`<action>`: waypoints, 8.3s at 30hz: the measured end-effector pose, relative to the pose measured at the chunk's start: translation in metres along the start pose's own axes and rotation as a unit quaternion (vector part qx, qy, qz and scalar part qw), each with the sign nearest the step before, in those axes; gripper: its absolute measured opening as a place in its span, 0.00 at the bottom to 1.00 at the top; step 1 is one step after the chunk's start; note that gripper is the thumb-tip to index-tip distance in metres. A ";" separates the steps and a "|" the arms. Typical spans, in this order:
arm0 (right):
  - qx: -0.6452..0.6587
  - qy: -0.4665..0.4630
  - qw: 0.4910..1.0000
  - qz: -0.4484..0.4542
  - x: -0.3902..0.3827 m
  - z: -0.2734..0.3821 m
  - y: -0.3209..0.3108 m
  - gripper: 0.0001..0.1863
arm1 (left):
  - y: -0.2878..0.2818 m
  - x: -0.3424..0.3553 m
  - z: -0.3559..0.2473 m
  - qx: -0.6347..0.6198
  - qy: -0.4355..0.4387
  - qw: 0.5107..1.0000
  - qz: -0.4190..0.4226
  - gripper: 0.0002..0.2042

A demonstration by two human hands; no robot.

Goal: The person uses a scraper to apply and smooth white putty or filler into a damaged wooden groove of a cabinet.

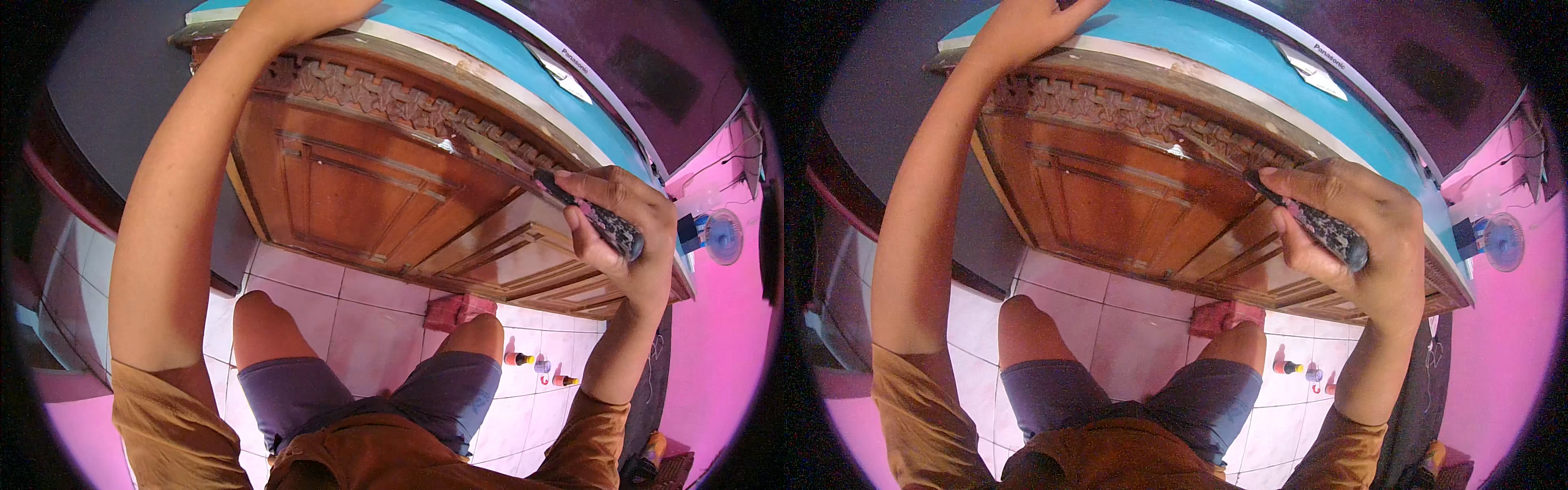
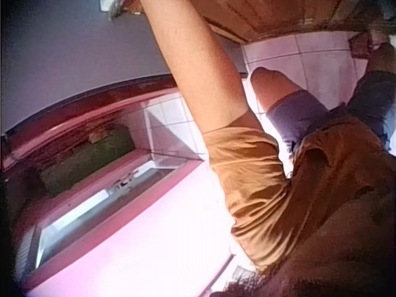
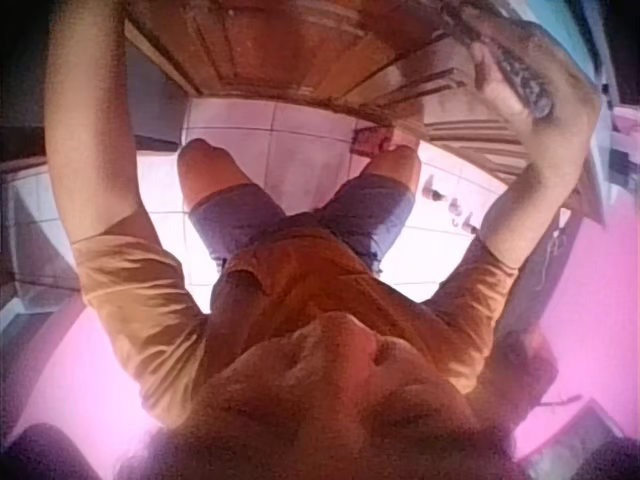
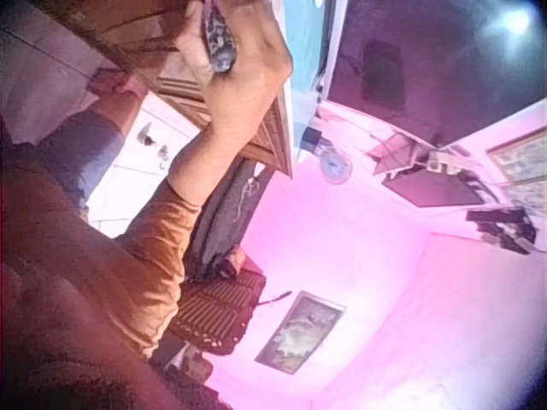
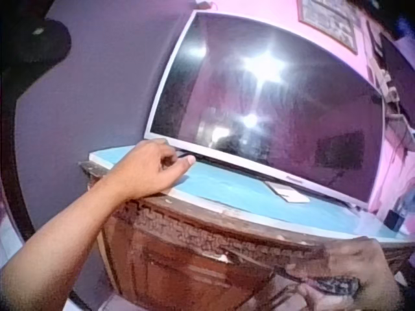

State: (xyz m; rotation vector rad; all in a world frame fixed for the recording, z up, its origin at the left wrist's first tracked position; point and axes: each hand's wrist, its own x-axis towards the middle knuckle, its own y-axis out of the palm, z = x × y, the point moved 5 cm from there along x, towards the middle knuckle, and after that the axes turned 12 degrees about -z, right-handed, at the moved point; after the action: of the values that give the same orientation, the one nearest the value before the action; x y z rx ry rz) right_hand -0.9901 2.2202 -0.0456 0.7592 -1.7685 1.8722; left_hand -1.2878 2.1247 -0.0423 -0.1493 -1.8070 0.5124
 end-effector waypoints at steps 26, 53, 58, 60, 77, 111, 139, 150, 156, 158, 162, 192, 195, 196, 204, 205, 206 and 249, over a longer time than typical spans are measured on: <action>-0.004 -0.039 0.999 0.023 0.020 0.007 0.006 0.14 | 0.001 0.001 0.006 -0.018 0.020 1.000 -0.007 0.30; -0.058 -0.039 0.997 0.025 0.021 0.017 0.004 0.13 | 0.003 0.002 0.005 -0.022 0.036 0.999 0.013 0.29; -0.069 -0.085 0.994 0.023 0.024 0.015 0.009 0.13 | 0.003 0.000 0.003 -0.011 0.016 0.999 0.035 0.30; -0.071 -0.108 0.991 0.040 0.025 0.010 0.008 0.13 | 0.003 0.000 0.004 -0.020 0.027 0.999 0.015 0.30; -0.006 -0.078 0.996 0.032 0.025 0.002 0.005 0.15 | 0.005 0.001 0.007 -0.026 0.016 0.999 0.016 0.30; -0.016 -0.053 0.998 -0.008 0.011 0.020 -0.003 0.13 | 0.001 0.003 0.006 -0.027 0.020 0.999 0.036 0.29; -0.109 -0.005 0.994 -0.027 0.003 0.022 0.016 0.14 | 0.006 0.002 0.002 0.006 0.007 0.998 0.063 0.30; -0.046 -0.050 0.991 -0.115 -0.018 0.007 0.000 0.15 | 0.003 0.001 0.002 -0.010 0.010 1.000 0.024 0.28; -0.027 -0.050 0.993 -0.101 -0.022 -0.002 0.012 0.15 | 0.006 -0.001 0.005 0.010 0.000 1.000 0.026 0.29; -0.027 -0.036 0.993 -0.105 -0.024 -0.004 0.014 0.15 | 0.005 -0.002 0.004 0.008 0.005 1.000 0.022 0.29; -0.039 -0.029 0.993 -0.106 -0.028 -0.007 0.017 0.16 | 0.004 -0.001 0.003 0.011 0.020 1.000 0.021 0.29; 0.542 0.384 0.599 -0.448 -0.208 0.003 0.142 0.23 | 0.014 -0.003 0.006 -0.009 0.045 0.999 -0.010 0.26; 0.645 0.437 0.468 -0.417 -0.200 0.012 0.144 0.22 | 0.012 -0.002 0.005 -0.009 0.050 0.998 -0.022 0.26; 0.661 0.444 0.451 -0.405 -0.197 0.013 0.143 0.21 | 0.010 -0.002 0.006 -0.016 0.050 0.998 -0.021 0.26; 0.506 0.492 0.615 -0.352 -0.171 -0.015 0.110 0.17 | 0.013 -0.004 0.008 -0.027 0.036 0.999 -0.010 0.25; 0.507 0.490 0.617 -0.351 -0.167 -0.019 0.107 0.17 | 0.014 -0.004 0.011 -0.019 0.050 0.998 -0.026 0.25; 0.505 0.485 0.619 -0.355 -0.164 -0.024 0.103 0.17 | 0.014 -0.004 0.013 -0.010 0.064 0.997 -0.042 0.25; 0.417 0.496 0.653 -0.392 -0.154 -0.035 0.111 0.15 | 0.013 -0.004 0.005 -0.034 0.062 0.997 -0.026 0.25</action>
State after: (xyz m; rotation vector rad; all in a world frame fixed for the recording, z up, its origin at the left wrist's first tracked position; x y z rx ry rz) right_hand -0.9512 2.2541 -0.2320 0.4356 0.1931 1.7469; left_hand -1.2932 2.1335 -0.0517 -0.1769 -1.7034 0.3957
